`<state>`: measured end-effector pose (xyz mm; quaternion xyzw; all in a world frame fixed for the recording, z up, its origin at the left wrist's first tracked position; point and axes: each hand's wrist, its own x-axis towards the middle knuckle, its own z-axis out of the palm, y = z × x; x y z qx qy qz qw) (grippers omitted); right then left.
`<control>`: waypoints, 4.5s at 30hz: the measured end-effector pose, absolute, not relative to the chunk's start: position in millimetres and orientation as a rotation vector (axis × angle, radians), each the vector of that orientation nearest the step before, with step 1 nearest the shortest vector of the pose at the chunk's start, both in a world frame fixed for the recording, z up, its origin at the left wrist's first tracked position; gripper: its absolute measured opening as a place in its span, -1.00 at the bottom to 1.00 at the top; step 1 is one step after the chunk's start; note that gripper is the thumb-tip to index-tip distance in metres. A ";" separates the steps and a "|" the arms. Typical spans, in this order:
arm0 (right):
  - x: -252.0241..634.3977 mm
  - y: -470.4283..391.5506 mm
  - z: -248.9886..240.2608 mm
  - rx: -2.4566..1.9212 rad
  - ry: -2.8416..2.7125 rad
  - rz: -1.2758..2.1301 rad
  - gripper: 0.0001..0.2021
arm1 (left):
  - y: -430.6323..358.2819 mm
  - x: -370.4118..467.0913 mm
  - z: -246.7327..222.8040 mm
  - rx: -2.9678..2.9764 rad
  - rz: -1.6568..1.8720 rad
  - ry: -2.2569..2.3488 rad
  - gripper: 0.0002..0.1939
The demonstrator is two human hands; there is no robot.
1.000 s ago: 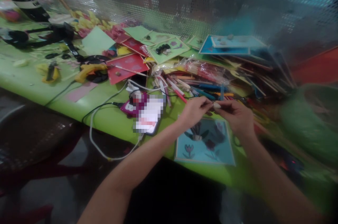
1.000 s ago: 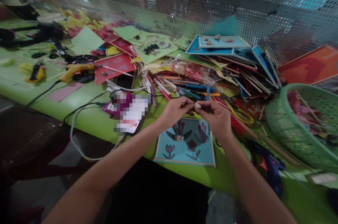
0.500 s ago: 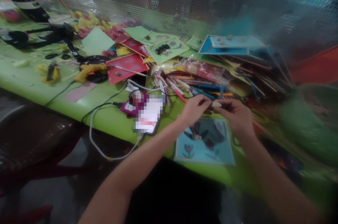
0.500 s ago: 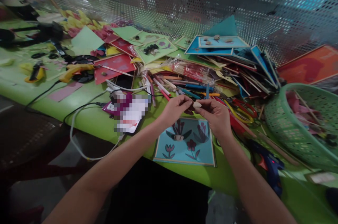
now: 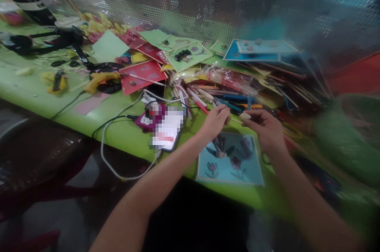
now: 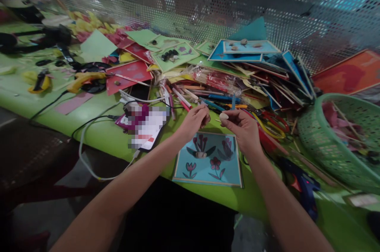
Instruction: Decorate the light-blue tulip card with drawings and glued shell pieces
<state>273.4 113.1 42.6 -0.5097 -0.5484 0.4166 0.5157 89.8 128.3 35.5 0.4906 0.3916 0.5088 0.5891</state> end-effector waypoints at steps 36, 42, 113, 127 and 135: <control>270.3 111.4 38.5 -1.233 -1.479 0.867 -0.73 | 135.3 89.1 26.4 1.316 1.092 0.950 -0.80; 266.6 107.3 41.6 -1.275 -1.454 0.866 -0.72 | 135.4 89.1 24.7 1.314 1.102 0.945 -0.89; 268.1 111.3 46.1 -1.262 -1.343 0.977 -0.67 | 133.4 90.7 25.2 1.465 1.134 0.888 -0.79; 268.0 110.8 46.0 -1.261 -1.361 0.991 -0.62 | 132.1 96.5 18.4 1.499 1.188 0.878 -0.82; 266.3 109.3 50.1 -1.309 -1.271 1.020 -0.54 | 122.3 101.6 18.4 1.623 1.246 0.943 -0.82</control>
